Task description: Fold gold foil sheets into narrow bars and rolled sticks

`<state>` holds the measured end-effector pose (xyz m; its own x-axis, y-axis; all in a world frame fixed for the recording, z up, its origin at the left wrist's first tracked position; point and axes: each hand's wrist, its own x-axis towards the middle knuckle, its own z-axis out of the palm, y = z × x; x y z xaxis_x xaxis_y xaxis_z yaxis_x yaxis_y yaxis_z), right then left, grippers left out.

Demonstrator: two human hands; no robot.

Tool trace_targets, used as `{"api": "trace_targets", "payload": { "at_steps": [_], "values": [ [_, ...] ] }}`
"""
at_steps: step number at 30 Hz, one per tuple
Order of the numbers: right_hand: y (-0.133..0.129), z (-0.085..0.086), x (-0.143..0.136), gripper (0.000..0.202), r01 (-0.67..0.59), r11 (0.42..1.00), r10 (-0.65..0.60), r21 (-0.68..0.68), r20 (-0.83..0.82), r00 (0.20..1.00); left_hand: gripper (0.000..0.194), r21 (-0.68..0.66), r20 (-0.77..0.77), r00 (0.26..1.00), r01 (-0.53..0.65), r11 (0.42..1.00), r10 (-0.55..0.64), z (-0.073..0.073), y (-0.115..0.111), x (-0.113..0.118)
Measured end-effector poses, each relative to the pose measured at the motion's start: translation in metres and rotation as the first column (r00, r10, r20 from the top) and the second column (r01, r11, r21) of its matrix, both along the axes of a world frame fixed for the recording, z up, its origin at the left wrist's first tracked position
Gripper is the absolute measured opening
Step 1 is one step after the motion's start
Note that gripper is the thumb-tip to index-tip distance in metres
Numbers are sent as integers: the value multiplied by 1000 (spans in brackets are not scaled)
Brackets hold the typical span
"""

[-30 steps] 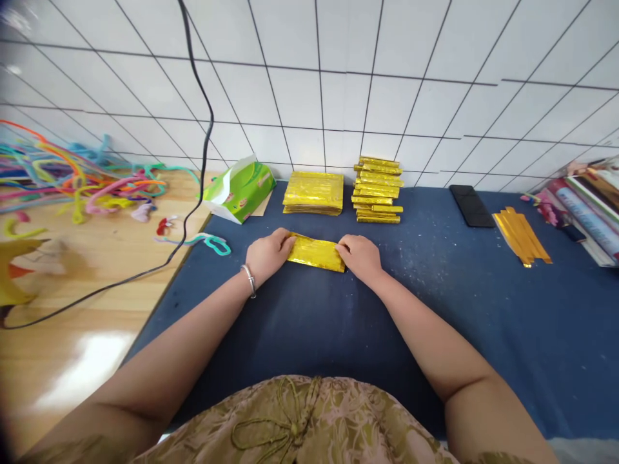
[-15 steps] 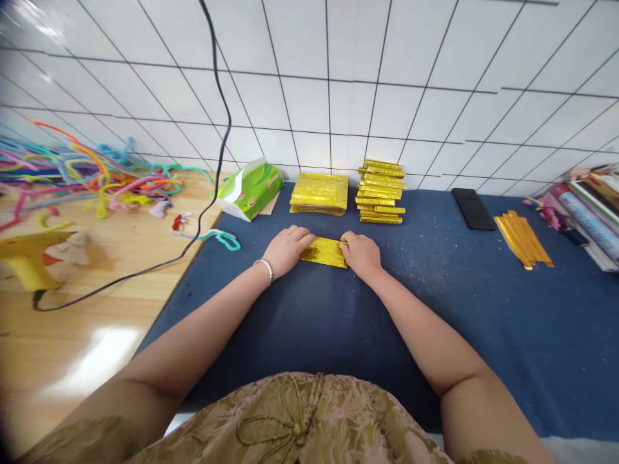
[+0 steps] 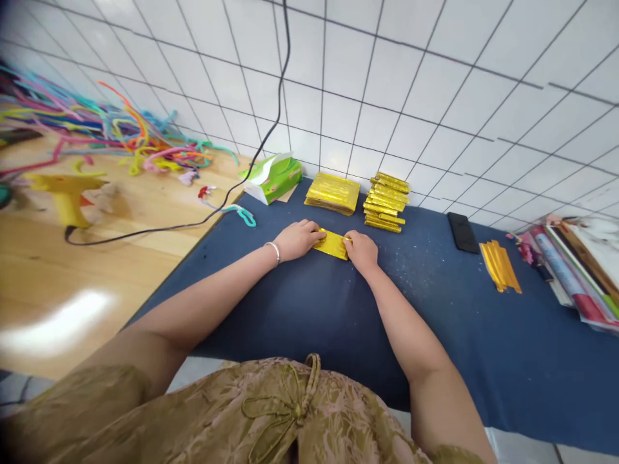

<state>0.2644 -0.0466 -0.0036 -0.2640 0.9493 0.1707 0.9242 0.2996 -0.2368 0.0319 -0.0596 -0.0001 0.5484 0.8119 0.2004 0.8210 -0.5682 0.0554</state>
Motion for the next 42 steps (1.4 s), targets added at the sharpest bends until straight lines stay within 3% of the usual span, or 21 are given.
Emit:
{"api": "trace_targets", "payload": {
  "at_steps": [9,15,17,21,25,28,31,42],
  "values": [
    [23,9,-26,22,-55,998,54,13,61,997,31,16,29,995,-99,995,98,-2,3,-18],
    [15,23,-39,26,-120,986,110,113,95,989,30,42,49,996,-76,996,74,-4,1,-17],
    [13,28,-57,28,-192,968,186,160,53,981,29,38,84,994,-73,997,69,-6,1,-15],
    [17,26,-114,32,-293,946,317,138,-213,924,30,-12,146,987,-61,998,62,-17,6,-15],
    [24,11,-152,44,-266,961,277,78,-349,895,38,-46,168,983,-65,997,72,-26,14,-22],
    [29,0,-154,53,-220,973,228,64,-362,904,38,-60,171,981,-78,995,87,-28,18,-29],
    [33,-6,-149,57,-243,967,255,80,-345,903,40,-56,170,981,-81,995,90,-28,21,-32],
    [33,-17,-120,47,-290,955,297,62,-215,930,37,-31,151,986,-72,997,76,-26,17,-34]
  ]
}}
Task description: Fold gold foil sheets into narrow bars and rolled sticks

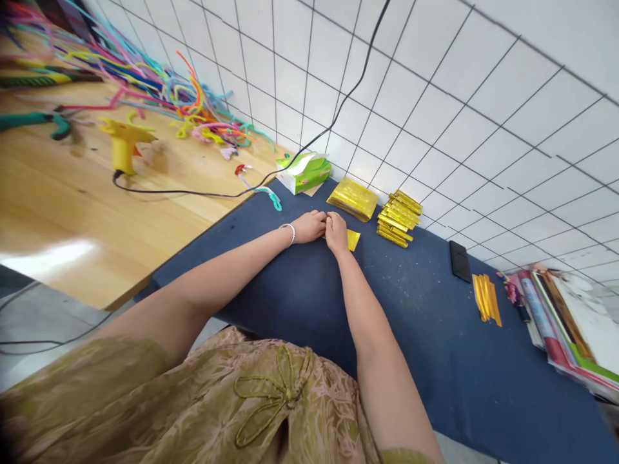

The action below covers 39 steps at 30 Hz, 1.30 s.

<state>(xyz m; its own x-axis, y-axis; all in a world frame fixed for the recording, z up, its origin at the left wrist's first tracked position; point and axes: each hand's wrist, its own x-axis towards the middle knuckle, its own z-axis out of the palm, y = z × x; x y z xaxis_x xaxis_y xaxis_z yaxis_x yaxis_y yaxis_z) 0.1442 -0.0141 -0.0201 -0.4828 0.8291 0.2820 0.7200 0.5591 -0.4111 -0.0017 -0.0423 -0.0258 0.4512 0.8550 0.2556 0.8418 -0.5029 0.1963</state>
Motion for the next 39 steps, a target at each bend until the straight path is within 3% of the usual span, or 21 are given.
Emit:
{"api": "trace_targets", "payload": {
  "at_steps": [9,13,19,21,24,29,39],
  "values": [
    [-19,-9,47,51,-8,999,15,-37,195,981,37,3,-16,1000,-19,1000,19,2,-8,-8],
    [-29,-11,65,56,20,1000,-20,4,386,922,36,-11,-34,999,-33,999,33,3,-11,-10],
    [-34,-8,64,55,26,999,-42,44,406,913,46,16,-8,1000,-9,1000,9,11,-7,24],
    [-35,-7,63,55,18,999,-36,49,398,917,52,-24,12,998,54,998,-54,8,-4,38],
    [-35,-7,62,56,32,999,-45,37,406,913,57,-95,26,1000,11,995,-8,-2,0,50],
    [-32,-10,62,58,54,998,-64,36,433,899,59,-121,5,998,-66,990,67,-14,1,45],
    [-42,-11,62,61,178,982,-185,59,457,870,66,-112,-28,979,-204,973,202,-15,-8,34]
  ]
}}
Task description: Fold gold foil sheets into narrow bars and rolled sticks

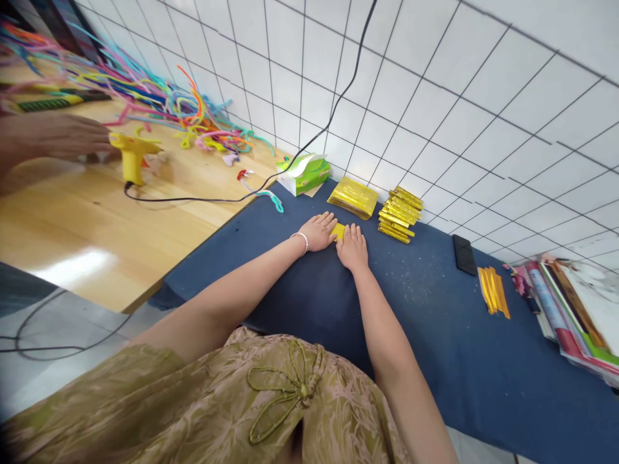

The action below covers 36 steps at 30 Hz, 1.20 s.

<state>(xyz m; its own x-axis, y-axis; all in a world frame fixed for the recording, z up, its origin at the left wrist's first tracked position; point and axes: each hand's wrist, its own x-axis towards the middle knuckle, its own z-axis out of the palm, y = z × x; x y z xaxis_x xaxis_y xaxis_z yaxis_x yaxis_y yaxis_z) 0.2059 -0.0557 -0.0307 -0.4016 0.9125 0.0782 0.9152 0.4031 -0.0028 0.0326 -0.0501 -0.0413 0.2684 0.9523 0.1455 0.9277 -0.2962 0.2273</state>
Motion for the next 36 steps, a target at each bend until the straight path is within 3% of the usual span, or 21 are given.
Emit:
{"api": "trace_targets", "payload": {
  "at_steps": [6,10,15,21,29,32,34,36],
  "values": [
    [-3,13,-6,67,61,997,-62,-37,-2,998,67,-18,-39,998,-46,999,45,3,-4,1],
    [0,18,-33,68,-32,998,39,61,-122,992,65,-20,-61,998,-19,1000,18,5,-7,0],
    [4,11,-59,67,-104,993,91,-51,-213,973,68,-4,-61,998,31,1000,-31,7,-11,-3],
    [5,4,-41,69,-25,996,9,-89,-168,986,64,-31,-27,1000,-2,1000,2,5,-7,-2],
    [-1,-2,-16,61,29,1000,-28,9,-79,996,64,-35,-19,996,-83,996,82,10,-14,-16],
    [-2,-1,-16,60,28,999,-26,21,-88,996,63,46,18,990,-140,989,140,17,-15,-8],
    [-2,0,-15,59,26,1000,-24,18,-94,995,62,114,59,995,-89,990,83,20,-14,4],
    [-2,0,-14,58,24,1000,-24,-2,-89,996,64,63,67,996,51,997,-55,21,-13,15]
  ]
}}
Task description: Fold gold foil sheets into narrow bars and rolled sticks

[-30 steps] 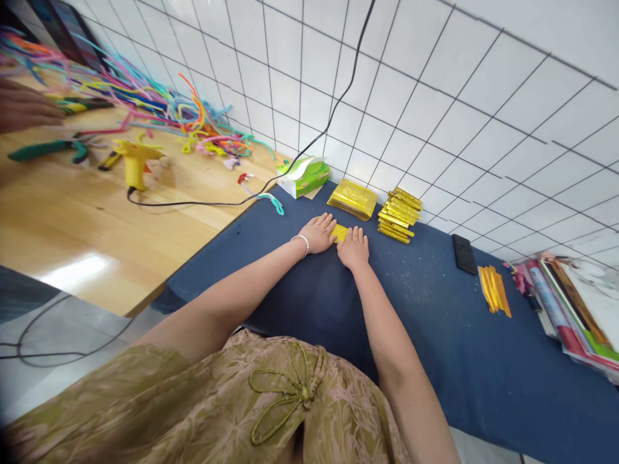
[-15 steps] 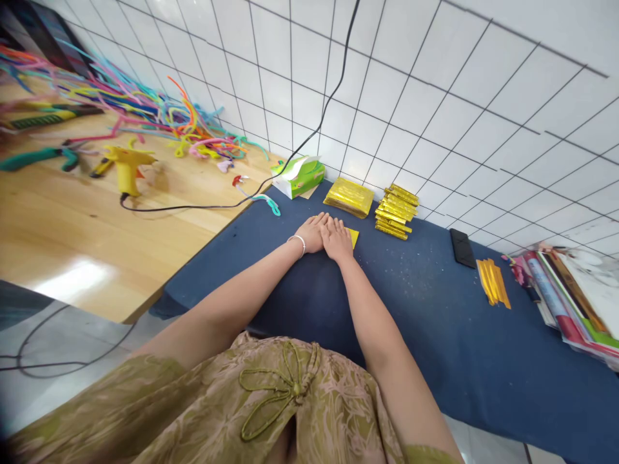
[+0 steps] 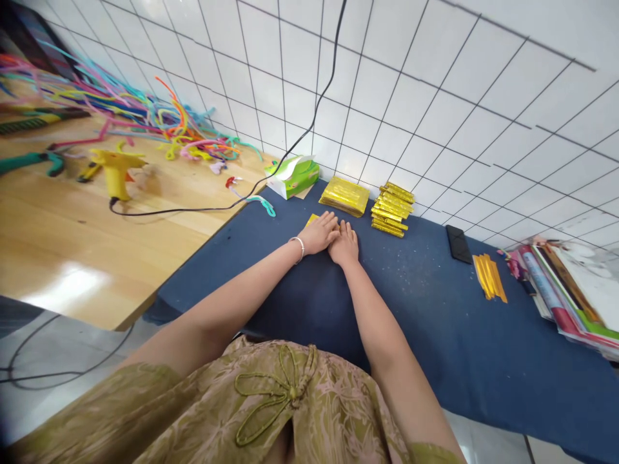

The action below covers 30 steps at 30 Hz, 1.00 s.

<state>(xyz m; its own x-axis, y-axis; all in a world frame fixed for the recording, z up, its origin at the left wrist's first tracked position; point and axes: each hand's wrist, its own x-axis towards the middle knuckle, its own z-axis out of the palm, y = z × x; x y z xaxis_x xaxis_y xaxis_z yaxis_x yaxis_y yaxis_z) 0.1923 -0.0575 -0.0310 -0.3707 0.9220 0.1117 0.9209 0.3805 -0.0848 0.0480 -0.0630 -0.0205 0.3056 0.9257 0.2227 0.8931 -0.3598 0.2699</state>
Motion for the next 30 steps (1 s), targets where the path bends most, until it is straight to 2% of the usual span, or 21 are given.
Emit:
{"api": "trace_targets", "payload": {
  "at_steps": [2,4,8,11,14,19,22,25,27,30],
  "values": [
    [1,0,1,59,2,1000,-1,-15,8,1000,68,-76,11,999,46,996,-46,-2,2,7],
    [2,-1,1,59,3,1000,-3,-15,9,1000,72,-113,18,999,45,993,-44,-7,4,8],
    [1,-2,-1,58,26,1000,-26,-8,1,1000,69,-91,-12,1000,3,996,-4,-15,4,-5],
    [-2,-2,0,60,61,998,-61,5,-9,998,65,-56,-53,996,-75,996,72,-19,1,-12],
    [-5,-3,6,62,110,994,-109,11,-21,994,65,-38,-64,989,-137,990,135,-19,-1,-13],
    [-9,3,17,62,167,986,-167,-4,-16,986,64,-23,-53,988,-148,989,146,-17,-4,-10],
    [-10,13,10,64,119,989,-118,85,-22,993,63,-30,-56,987,-152,988,150,-17,-4,-10],
    [-8,19,-13,63,-11,987,19,159,-44,999,62,-53,-65,989,-139,989,136,-17,-3,-13],
    [-3,19,-29,62,-72,990,80,121,-65,995,64,-67,-70,991,-117,991,113,-17,-3,-15],
    [5,14,-42,64,-109,994,108,-9,-80,991,66,-68,-64,995,-87,994,83,-15,-4,-16]
  ]
}}
